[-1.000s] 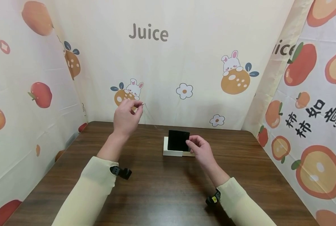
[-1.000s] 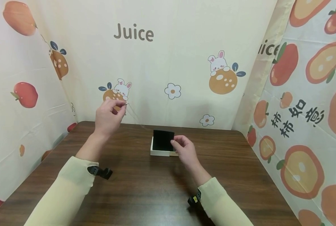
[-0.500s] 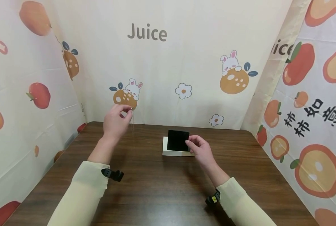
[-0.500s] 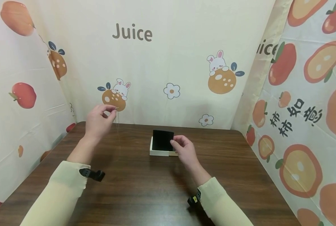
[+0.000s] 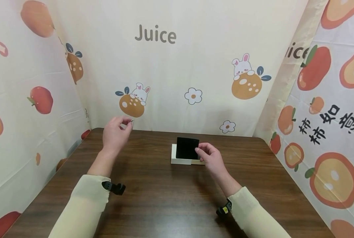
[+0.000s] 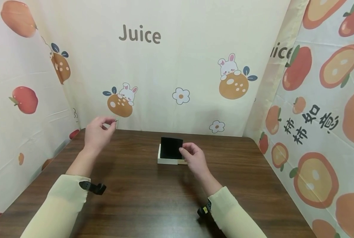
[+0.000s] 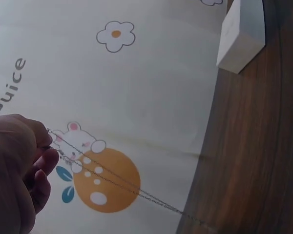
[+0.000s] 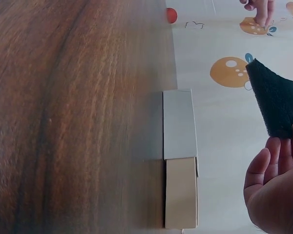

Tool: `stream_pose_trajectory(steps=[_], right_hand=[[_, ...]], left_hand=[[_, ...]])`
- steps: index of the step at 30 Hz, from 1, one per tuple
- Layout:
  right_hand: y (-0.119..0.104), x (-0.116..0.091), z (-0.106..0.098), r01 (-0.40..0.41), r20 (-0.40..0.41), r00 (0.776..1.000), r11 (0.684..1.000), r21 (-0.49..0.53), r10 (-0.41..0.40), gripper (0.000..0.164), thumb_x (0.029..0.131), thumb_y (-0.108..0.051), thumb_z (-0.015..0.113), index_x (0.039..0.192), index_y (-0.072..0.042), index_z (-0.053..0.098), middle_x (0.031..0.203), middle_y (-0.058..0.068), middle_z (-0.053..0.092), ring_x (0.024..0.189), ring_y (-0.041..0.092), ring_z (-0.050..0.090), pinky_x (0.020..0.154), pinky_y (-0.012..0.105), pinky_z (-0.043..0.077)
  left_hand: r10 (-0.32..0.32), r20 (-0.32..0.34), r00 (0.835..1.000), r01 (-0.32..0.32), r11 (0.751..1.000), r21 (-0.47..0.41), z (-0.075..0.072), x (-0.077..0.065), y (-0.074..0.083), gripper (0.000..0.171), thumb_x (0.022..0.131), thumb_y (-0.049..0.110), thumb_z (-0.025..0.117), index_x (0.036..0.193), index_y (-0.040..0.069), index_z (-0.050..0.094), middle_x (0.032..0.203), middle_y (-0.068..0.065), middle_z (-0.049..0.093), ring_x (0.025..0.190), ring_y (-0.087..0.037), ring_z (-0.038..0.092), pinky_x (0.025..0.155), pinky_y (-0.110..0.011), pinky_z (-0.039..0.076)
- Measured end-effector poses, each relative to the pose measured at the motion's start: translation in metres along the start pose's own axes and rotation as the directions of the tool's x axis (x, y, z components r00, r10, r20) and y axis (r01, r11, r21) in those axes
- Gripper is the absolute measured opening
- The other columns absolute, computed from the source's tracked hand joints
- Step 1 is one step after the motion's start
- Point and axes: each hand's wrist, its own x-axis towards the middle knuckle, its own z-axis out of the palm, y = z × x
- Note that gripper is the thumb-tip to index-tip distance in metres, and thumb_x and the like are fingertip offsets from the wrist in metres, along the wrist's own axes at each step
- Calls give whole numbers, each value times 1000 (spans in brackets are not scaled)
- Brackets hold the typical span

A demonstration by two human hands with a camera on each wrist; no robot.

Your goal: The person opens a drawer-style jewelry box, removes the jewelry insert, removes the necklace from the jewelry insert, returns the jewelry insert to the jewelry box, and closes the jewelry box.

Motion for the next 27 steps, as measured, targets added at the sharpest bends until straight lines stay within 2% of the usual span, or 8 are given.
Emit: stream_pose_trajectory(steps=[5,8,13,16,21,27], right_hand=[[-2,-1,0,-1,-2,1000,1000,-1,1,22,110,-22,69,124,-5,70,102,1,64,94,25,59,80,27,56],[-2,-1,-1,-6,-3,1000,1000,-1,6,22,110,-22,69,124,-5,70,103,1,64,95,25,59,82,28,57],[-4,-1,-1,-14,-2,1000,1000,-2,14,22,110,-23,69,124,-5,70,103,2,64,94,24,59,80,25,56],[-5,-2,-1,-16,-2,1000,1000,-2,16,23,110,-23,70,124,-6,70,103,2,64,94,24,59,78,24,55],[-5,-1,-1,-16,-1,1000,1000,-4,16,22,110,-23,70,124,-6,70,102,2,63,92,24,59,78,24,55],[-3,-2,-1,-2,1,1000,1000,14,2,19,109,-19,70,122,-4,70,99,0,63,92,21,58,77,25,55]], left_hand=[[-23,46,999,23,1000,1,0,-2,-10,19,106,14,70,114,0,80,111,-21,76,99,-42,72,90,-56,62],[-48,83,995,46,999,27,0,-4,-16,20,106,13,68,114,-1,80,111,-22,75,102,-41,71,91,-57,60],[-119,181,976,105,991,87,-1,-8,-25,24,107,16,66,119,0,78,116,-22,74,106,-39,67,93,-57,57],[-169,255,952,143,983,119,-1,-10,-31,25,108,19,64,122,1,76,120,-22,73,109,-40,67,95,-58,56],[-199,372,906,156,977,144,5,-12,-42,24,110,20,66,124,3,75,120,-21,75,108,-38,69,96,-57,57],[-207,503,839,150,977,152,15,-15,-53,16,108,17,70,117,4,74,109,-16,75,96,-31,69,84,-46,58]])
